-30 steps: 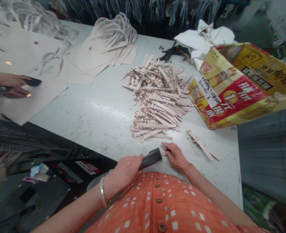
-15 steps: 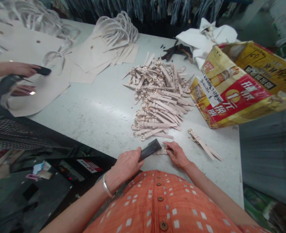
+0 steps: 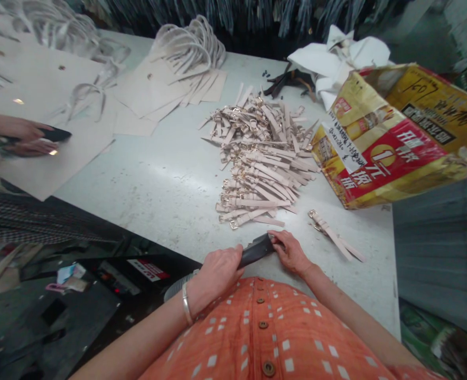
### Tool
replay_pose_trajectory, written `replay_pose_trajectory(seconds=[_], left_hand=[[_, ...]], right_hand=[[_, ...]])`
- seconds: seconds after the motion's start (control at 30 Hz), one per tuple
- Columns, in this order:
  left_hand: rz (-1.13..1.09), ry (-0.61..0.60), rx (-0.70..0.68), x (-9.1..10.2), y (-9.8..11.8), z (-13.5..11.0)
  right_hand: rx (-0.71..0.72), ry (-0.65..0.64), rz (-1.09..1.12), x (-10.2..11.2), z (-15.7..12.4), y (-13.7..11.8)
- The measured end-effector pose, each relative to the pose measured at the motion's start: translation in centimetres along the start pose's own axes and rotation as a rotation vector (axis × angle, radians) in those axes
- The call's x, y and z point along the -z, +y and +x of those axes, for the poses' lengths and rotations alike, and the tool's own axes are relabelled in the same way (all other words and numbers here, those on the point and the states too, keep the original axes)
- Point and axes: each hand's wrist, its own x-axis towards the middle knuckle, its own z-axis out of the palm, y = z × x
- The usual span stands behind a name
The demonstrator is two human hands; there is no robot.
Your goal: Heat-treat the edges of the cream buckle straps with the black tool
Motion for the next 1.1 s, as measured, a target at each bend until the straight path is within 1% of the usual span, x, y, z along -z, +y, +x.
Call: replay_pose_trajectory(seconds=[0.1,0.17,0.27,0.3,0.37,0.43,0.5,0.6,0.7,0.87,0.93,1.03,1.1], left_hand=[[-0.001,0.043,0.012,0.1,-0.4,0.7],[0.019,0.066,0.078,0.1,-1.0,0.7],[0.045,0.061,0.176,0.2,-2.0,0.0],[0.043,0.049,0.175,0.2,-2.2,-0.4],[0.024,0.019,0.125,0.0,-2.4,-1.1],[-0.003,-0.012,0.070,-0.3,-2.0,-1.5],[-0.028,-0.017,0.047,-0.6,-1.3,-1.3],[-0.036,0.026,0.046,-0.8,-0.2,-0.3],[-0.018,0.046,0.062,-0.6,0.1,0.7],[0.006,0.055,0.157,-0.2,-1.1,0.7],[0.025,0.067,0.178,-0.3,-1.7,0.3],[0.029,0.047,0.209,-0.8,-2.7,-0.6],[0.004,0.049,0.214,-1.3,-3.3,-1.4]], right_hand=[[0.005,0.005,-0.006,0.0,0.0,0.0],[0.007,0.002,-0.013,0.0,0.0,0.0],[0.006,0.008,-0.010,0.0,0.0,0.1],[0.008,0.007,-0.007,0.0,0.0,0.1],[0.010,0.004,-0.006,0.0,0.1,0.0],[0.012,0.002,-0.009,0.0,0.1,-0.1],[0.012,0.002,-0.011,0.0,0.2,-0.2],[0.000,0.007,-0.011,-0.1,0.2,-0.3],[-0.016,0.024,-0.033,0.0,0.1,-0.4],[0.028,-0.021,-0.081,0.2,0.0,-0.7],[0.050,-0.044,-0.125,0.1,0.1,-0.9],[0.063,-0.068,-0.170,0.0,0.1,-1.1],[0.059,-0.046,-0.163,0.1,0.1,-1.1]])
